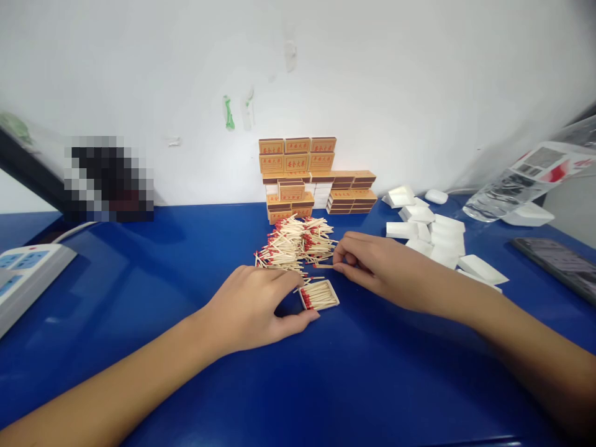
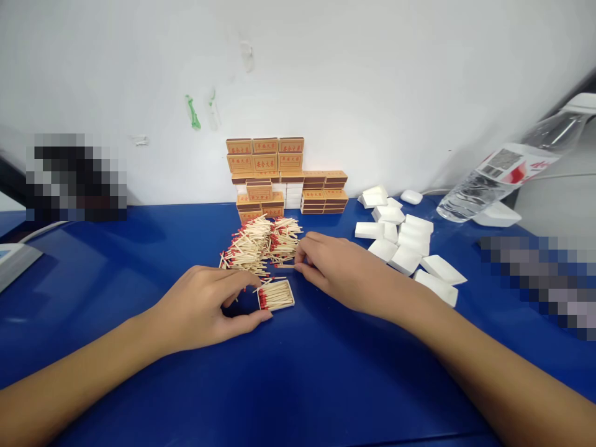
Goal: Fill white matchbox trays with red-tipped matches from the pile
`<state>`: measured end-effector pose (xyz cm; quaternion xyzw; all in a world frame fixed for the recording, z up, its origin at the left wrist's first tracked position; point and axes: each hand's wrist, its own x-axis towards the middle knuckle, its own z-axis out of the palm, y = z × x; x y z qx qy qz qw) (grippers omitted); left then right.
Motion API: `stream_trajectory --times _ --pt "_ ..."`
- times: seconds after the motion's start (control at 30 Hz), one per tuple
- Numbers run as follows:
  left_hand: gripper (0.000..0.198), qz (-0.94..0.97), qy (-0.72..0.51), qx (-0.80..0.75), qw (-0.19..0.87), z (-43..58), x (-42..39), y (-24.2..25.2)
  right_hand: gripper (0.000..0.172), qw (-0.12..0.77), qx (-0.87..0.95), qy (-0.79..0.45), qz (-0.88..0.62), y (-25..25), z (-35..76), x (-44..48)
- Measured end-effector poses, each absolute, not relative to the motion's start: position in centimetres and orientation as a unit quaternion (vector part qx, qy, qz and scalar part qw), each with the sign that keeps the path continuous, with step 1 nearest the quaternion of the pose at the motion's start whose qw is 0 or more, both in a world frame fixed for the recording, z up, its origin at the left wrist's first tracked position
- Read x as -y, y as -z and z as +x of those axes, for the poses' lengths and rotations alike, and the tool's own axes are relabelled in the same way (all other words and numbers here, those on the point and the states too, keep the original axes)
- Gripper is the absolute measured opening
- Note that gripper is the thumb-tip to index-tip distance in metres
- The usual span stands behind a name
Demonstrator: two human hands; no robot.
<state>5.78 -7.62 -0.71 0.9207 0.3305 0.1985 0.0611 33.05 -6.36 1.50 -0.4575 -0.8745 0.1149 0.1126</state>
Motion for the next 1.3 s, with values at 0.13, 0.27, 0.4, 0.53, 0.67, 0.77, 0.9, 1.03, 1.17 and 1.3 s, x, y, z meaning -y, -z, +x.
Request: stream_trajectory --times 0.13,0.27,0.4,0.53,0.67,0.77,0.9,1.03,1.17,1.3 --pt "0.031 0.915 -0.206 -0.343 0.053 5.8 7.6 0.7 0.016 0.124 0.880 -0.140 -0.436 -2.2 33.0 6.9" --pt "0.030 0.916 -0.205 -0.342 0.049 5.9 7.6 0.7 0.014 0.104 0.894 -0.167 -0.403 -2.3 31.8 7.8" --pt "0.029 0.917 -0.204 -0.338 0.055 5.9 7.6 0.7 0.010 0.129 0.902 -0.130 -0.391 -2.0 30.9 8.3" --pt "0.028 0.921 -0.200 -0.327 0.073 5.9 7.5 0.7 0.007 0.133 0.902 -0.140 -0.386 -1.8 30.5 8.4" --pt "0.029 0.924 -0.194 -0.320 0.076 5.9 7.6 0.7 0.009 0.129 0.904 -0.149 -0.379 -1.6 30.4 8.4" --pt "0.028 0.925 -0.194 -0.318 0.075 5.9 7.6 0.7 0.009 0.124 0.902 -0.148 -0.386 -1.7 30.4 8.3" --pt "0.028 0.926 -0.190 -0.317 0.080 5.8 7.6 0.6 0.009 0.126 0.901 -0.147 -0.389 -1.7 30.4 8.2" --pt "0.027 0.926 -0.194 -0.315 0.080 5.8 7.6 0.5 0.007 0.139 0.902 -0.152 -0.379 -1.7 30.5 8.4" --pt "0.028 0.926 -0.196 -0.314 0.080 5.9 7.6 0.7 0.012 0.128 0.908 -0.155 -0.369 -1.9 30.7 8.4" --pt "0.028 0.925 -0.196 -0.317 0.075 5.8 7.6 0.7 0.009 0.143 0.911 -0.156 -0.354 -2.0 30.8 8.3"
